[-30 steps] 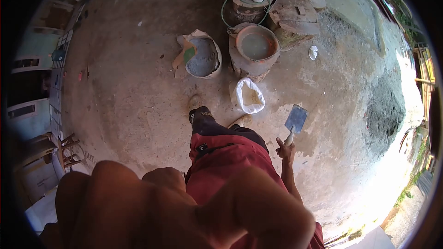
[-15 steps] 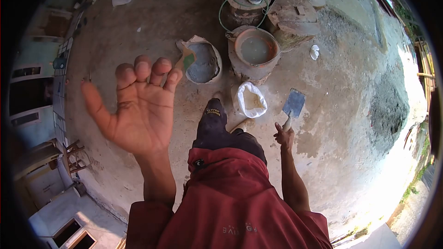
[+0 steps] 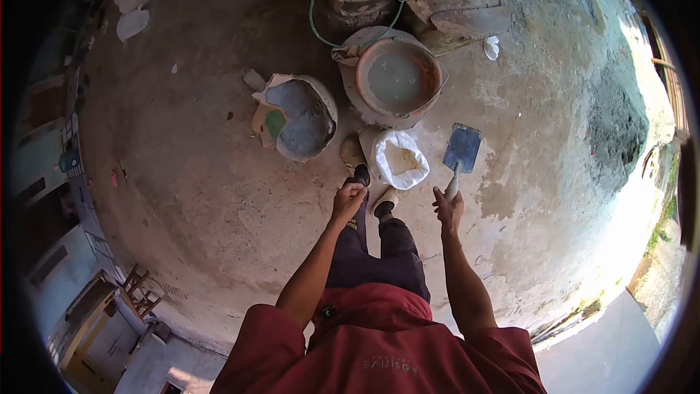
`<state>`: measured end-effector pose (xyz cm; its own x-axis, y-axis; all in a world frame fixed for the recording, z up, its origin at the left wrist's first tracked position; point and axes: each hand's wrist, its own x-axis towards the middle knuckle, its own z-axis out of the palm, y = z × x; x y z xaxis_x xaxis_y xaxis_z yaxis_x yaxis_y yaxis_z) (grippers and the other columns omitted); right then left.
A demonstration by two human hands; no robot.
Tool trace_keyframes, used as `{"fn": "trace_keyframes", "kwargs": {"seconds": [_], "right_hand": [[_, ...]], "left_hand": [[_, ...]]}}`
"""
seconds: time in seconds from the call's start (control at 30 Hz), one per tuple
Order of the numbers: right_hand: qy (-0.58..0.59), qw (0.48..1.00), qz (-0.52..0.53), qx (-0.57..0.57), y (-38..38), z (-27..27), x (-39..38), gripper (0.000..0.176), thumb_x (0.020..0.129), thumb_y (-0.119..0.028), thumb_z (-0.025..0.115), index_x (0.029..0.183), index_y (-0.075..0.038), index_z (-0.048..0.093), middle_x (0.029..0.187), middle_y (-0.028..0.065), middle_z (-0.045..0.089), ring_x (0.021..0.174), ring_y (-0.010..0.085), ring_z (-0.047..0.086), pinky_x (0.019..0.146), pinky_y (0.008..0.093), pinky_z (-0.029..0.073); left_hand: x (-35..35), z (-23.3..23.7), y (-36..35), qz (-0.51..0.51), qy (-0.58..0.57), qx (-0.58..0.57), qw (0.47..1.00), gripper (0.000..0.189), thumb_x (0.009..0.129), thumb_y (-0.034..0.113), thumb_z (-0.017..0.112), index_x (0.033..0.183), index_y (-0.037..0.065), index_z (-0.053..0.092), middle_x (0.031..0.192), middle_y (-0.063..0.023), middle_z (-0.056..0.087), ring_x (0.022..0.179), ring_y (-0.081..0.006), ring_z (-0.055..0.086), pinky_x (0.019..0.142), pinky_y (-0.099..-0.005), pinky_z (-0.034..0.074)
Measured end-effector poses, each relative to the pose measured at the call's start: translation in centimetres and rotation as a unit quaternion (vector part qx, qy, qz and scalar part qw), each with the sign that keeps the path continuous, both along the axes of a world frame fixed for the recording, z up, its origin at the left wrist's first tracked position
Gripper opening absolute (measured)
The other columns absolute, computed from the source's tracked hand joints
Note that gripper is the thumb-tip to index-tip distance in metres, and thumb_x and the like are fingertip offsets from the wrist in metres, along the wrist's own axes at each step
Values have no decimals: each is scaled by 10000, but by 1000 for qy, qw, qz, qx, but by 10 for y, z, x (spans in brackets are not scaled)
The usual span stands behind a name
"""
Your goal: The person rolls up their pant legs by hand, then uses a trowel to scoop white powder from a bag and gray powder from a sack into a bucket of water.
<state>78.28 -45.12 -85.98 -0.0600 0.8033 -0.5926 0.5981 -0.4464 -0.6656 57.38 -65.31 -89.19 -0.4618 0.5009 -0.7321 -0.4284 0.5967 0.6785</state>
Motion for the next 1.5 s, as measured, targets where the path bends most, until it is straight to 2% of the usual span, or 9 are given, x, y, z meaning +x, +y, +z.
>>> {"fn": "trace_keyframes", "kwargs": {"seconds": [0.2, 0.3, 0.37, 0.57, 0.7, 0.93, 1.33, 1.43, 1.5], "right_hand": [[-150, 982, -108, 30, -10, -138, 10, 383, 706, -256, 865, 819, -10, 593, 620, 50, 598, 466, 144, 550, 397, 284, 430], [-160, 971, -178, 4, -5, -205, 9, 516, 647, -294, 877, 957, 44, 639, 846, 150, 690, 765, 285, 663, 765, 397, 528], [-153, 969, -190, 40, -6, -261, 13, 541, 647, -297, 878, 988, 44, 635, 874, 155, 691, 772, 285, 664, 767, 393, 526], [-54, 969, -237, 53, -1, -334, 6, 526, 702, -271, 856, 1039, 49, 611, 912, 136, 671, 779, 233, 631, 745, 365, 505], [18, 962, -270, 45, 8, -337, 9, 393, 775, -198, 814, 996, 48, 603, 882, 97, 643, 759, 182, 588, 688, 342, 483], [97, 887, -433, -129, 16, -341, 26, 350, 803, -72, 771, 1057, 75, 580, 965, 114, 637, 823, 208, 639, 726, 348, 530], [144, 912, -373, -95, 22, -337, 63, 315, 792, -90, 785, 987, 26, 567, 933, 93, 612, 776, 184, 616, 682, 329, 521], [102, 928, -349, -82, 31, -326, 52, 329, 791, -132, 795, 975, 28, 575, 894, 83, 618, 754, 174, 609, 662, 321, 505], [63, 965, -247, -66, 30, -326, 60, 326, 817, -229, 789, 923, 25, 616, 811, 61, 635, 730, 156, 599, 639, 306, 480]], "left_hand": [[9, -126, 29, 45, -96, -94, 990, 435, 894, 308, 712, 1145, -28, 597, 974, -106, 692, 763, -144, 649, 557, -276, 542], [6, -187, 58, 100, -130, -143, 976, 543, 894, 338, 715, 1244, -34, 532, 1092, -126, 638, 861, -173, 640, 595, -313, 593], [13, -206, 82, 134, -126, -151, 971, 566, 900, 341, 711, 1269, -37, 509, 1103, -120, 612, 880, -162, 626, 613, -314, 607], [41, -258, 91, 237, -116, 32, 964, 531, 1012, 398, 513, 1321, -33, 488, 1249, -135, 556, 1053, -239, 595, 733, -414, 630], [39, -265, 74, 93, 12, -34, 995, 682, 1028, 530, 362, 1256, -83, 555, 1090, -196, 639, 945, -255, 628, 769, -372, 585], [1, -242, 60, 92, -66, -132, 985, 576, 1032, 454, 423, 1160, -71, 622, 958, -110, 639, 822, -184, 572, 688, -329, 469], [-9, -250, 62, 44, -114, -90, 988, 564, 1007, 519, 427, 1103, 11, 654, 822, -17, 610, 662, -101, 542, 501, -256, 412], [-6, -257, 67, -5, -98, -105, 990, 563, 1006, 503, 421, 1089, -1, 658, 793, -70, 635, 696, -175, 605, 585, -302, 474], [-3, -254, 79, -38, 31, -155, 987, 543, 958, 497, 495, 1170, 14, 624, 985, -161, 653, 903, -297, 641, 742, -417, 503]]}}
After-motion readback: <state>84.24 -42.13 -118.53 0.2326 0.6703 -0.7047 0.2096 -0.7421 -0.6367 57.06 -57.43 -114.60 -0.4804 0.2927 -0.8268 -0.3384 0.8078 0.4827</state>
